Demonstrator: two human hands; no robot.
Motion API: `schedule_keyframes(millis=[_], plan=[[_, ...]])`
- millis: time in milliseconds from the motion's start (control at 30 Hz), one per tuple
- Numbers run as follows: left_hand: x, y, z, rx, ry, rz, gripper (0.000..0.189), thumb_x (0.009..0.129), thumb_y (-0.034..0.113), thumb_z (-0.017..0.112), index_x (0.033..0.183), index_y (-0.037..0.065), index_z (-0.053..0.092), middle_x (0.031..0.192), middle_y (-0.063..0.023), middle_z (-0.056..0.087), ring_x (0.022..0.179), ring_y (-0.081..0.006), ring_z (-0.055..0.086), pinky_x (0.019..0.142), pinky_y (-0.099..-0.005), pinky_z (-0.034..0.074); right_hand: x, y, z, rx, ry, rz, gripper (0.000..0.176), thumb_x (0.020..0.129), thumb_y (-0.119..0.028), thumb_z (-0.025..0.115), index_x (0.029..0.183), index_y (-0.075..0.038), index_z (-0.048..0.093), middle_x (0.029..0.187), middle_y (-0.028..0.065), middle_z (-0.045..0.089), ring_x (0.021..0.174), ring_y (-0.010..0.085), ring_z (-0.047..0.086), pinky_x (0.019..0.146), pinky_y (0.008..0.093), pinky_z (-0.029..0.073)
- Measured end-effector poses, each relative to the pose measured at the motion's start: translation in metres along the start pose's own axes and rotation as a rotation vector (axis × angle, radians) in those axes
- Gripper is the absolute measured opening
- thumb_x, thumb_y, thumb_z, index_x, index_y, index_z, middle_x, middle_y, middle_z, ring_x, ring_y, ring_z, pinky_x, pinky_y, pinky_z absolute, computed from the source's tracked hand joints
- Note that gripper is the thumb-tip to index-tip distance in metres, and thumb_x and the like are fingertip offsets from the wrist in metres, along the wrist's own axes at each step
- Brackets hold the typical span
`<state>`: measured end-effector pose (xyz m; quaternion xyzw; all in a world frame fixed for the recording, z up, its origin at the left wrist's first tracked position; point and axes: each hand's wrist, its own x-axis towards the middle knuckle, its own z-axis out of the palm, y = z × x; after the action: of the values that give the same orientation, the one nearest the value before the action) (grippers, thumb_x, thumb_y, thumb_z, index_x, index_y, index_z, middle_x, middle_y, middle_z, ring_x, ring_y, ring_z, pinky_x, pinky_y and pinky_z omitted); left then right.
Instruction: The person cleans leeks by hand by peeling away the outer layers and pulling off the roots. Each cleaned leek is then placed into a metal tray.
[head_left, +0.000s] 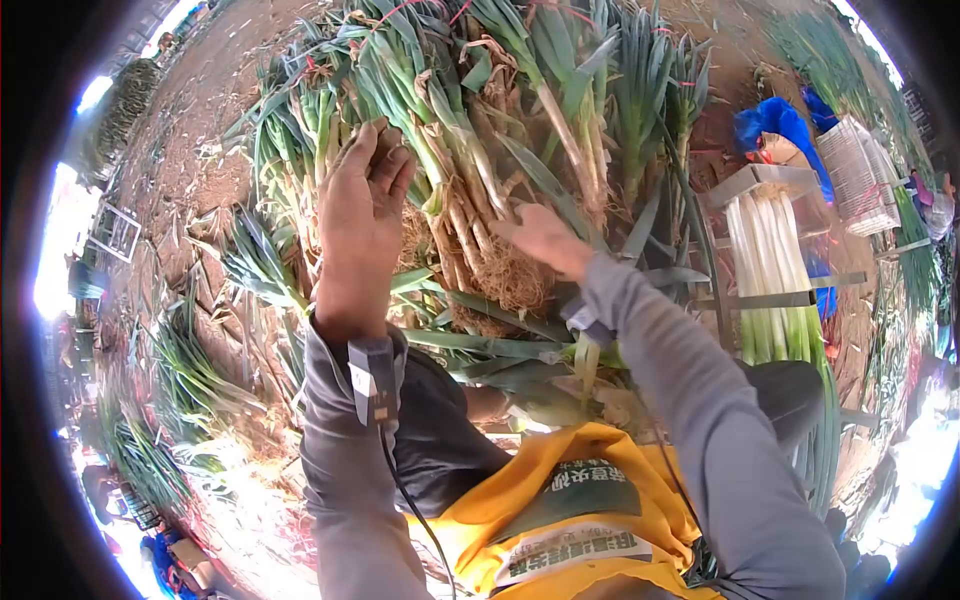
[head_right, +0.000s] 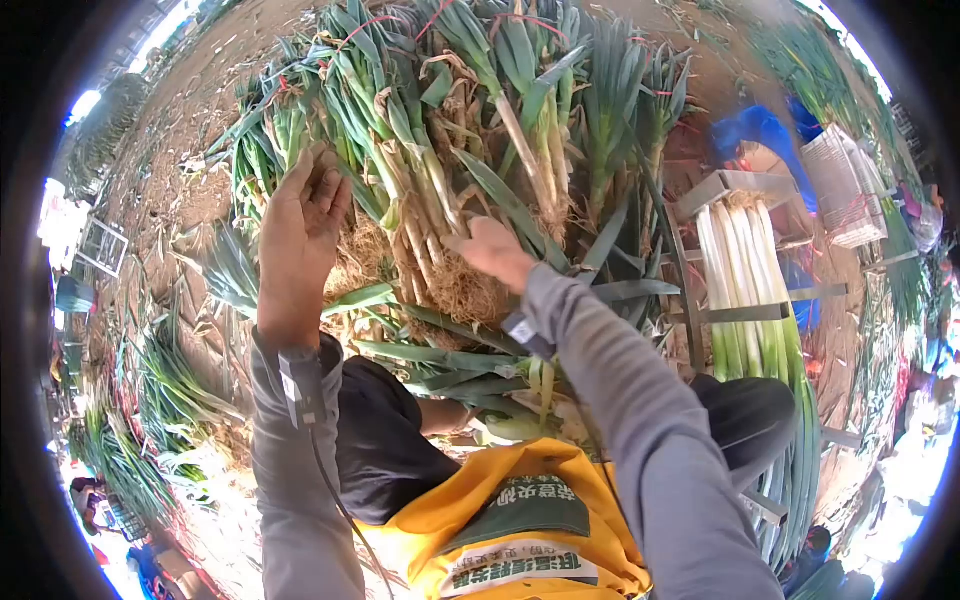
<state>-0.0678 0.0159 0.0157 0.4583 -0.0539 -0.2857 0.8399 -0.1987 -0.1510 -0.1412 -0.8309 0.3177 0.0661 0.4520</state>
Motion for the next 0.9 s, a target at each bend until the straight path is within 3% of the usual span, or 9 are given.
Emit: schedule_keyframes(millis=[100,167,267,400,433,500,533,667,900], plan=[[0.002,0.0,-0.005,0.007,0.025,-0.006,0.029,0.1,0.02,0.063,0.123,0.002,0.062,0.101,-0.0007,0.065,0.091,-0.0119,0.061,0.096,-0.0315,0.051,0.025,-0.001,0.024,0.016,0.248,-0.13,0.036,0.092,-0.033,0.067,0.103,0.001,0.063,0.083,0.0099,0.061,0.075,0.023,0.06,0.077,0.0391,0.052],[0.005,-0.001,-0.014,0.014,-0.001,0.001,0.029,0.1,0.02,0.063,0.122,0.002,0.063,0.101,-0.0003,0.066,0.091,-0.0118,0.062,0.094,-0.031,0.052,-0.005,-0.041,-0.015,0.296,0.101,-0.035,0.034,0.09,-0.027,0.068,0.103,0.004,0.062,0.084,0.0093,0.06,0.075,0.0201,0.058,0.074,0.0378,0.051],[0.009,-0.005,-0.02,0.03,-0.033,-0.024,0.028,0.101,0.021,0.062,0.122,0.003,0.064,0.102,-0.0016,0.068,0.089,-0.0115,0.064,0.088,-0.0295,0.054,-0.016,-0.066,-0.053,0.477,0.243,-0.133,0.05,0.09,-0.032,0.07,0.115,0.011,0.062,0.091,0.0109,0.066,0.073,0.0138,0.061,0.065,0.0301,0.049],[0.01,-0.017,-0.015,0.055,-0.046,-0.061,0.025,0.102,0.022,0.061,0.119,0.004,0.064,0.098,-0.0027,0.069,0.084,-0.0122,0.065,0.084,-0.0286,0.055,0.02,-0.009,-0.034,0.48,0.247,-0.395,0.053,0.091,-0.039,0.072,0.117,0.007,0.064,0.088,0.0037,0.061,0.07,0.0089,0.056,0.055,0.0235,0.041],[0.011,-0.019,-0.012,0.058,-0.051,-0.058,0.025,0.102,0.022,0.061,0.119,0.004,0.064,0.098,-0.0027,0.069,0.084,-0.0122,0.065,0.084,-0.0286,0.055,0.003,-0.018,-0.048,0.482,0.252,-0.399,0.053,0.091,-0.039,0.072,0.117,0.007,0.064,0.088,0.0037,0.061,0.07,0.0089,0.056,0.055,0.0235,0.041],[0.007,-0.026,-0.006,0.086,-0.053,-0.094,0.023,0.102,0.022,0.061,0.116,0.004,0.065,0.095,-0.0038,0.069,0.084,-0.0128,0.065,0.083,-0.0287,0.055,-0.048,-0.059,-0.086,0.653,0.084,-0.071,0.049,0.093,-0.041,0.069,0.114,0.003,0.066,0.088,0.0021,0.061,0.071,0.0077,0.057,0.056,0.0234,0.042],[0.0,-0.029,0.001,0.131,-0.069,-0.07,0.025,0.103,0.022,0.06,0.118,0.003,0.064,0.095,-0.0052,0.069,0.086,-0.0149,0.067,0.083,-0.0294,0.056,-0.059,-0.059,-0.09,0.795,0.061,-0.17,0.046,0.094,-0.042,0.066,0.109,0.001,0.068,0.083,-0.0001,0.059,0.068,0.0053,0.055,0.054,0.0218,0.042],[0.004,-0.061,0.014,0.266,-0.077,-0.22,0.034,0.105,0.025,0.054,0.123,-0.004,0.06,0.106,-0.0143,0.069,0.096,-0.0201,0.068,0.087,-0.0326,0.058,-0.126,-0.082,-0.1,0.747,0.122,0.041,0.036,0.097,-0.035,0.062,0.104,0.0,0.064,0.08,0.0005,0.058,0.067,0.0084,0.053,0.059,0.0266,0.046],[0.007,-0.112,0.025,0.39,-0.053,-0.31,0.048,0.108,0.033,0.043,0.13,-0.009,0.053,0.118,-0.0227,0.063,0.106,-0.0243,0.065,0.094,-0.0307,0.056,-0.191,-0.04,-0.048,0.582,0.252,-0.198,0.032,0.097,-0.031,0.062,0.101,0.001,0.062,0.073,0.0017,0.057,0.06,0.0116,0.052,0.054,0.0329,0.046]])
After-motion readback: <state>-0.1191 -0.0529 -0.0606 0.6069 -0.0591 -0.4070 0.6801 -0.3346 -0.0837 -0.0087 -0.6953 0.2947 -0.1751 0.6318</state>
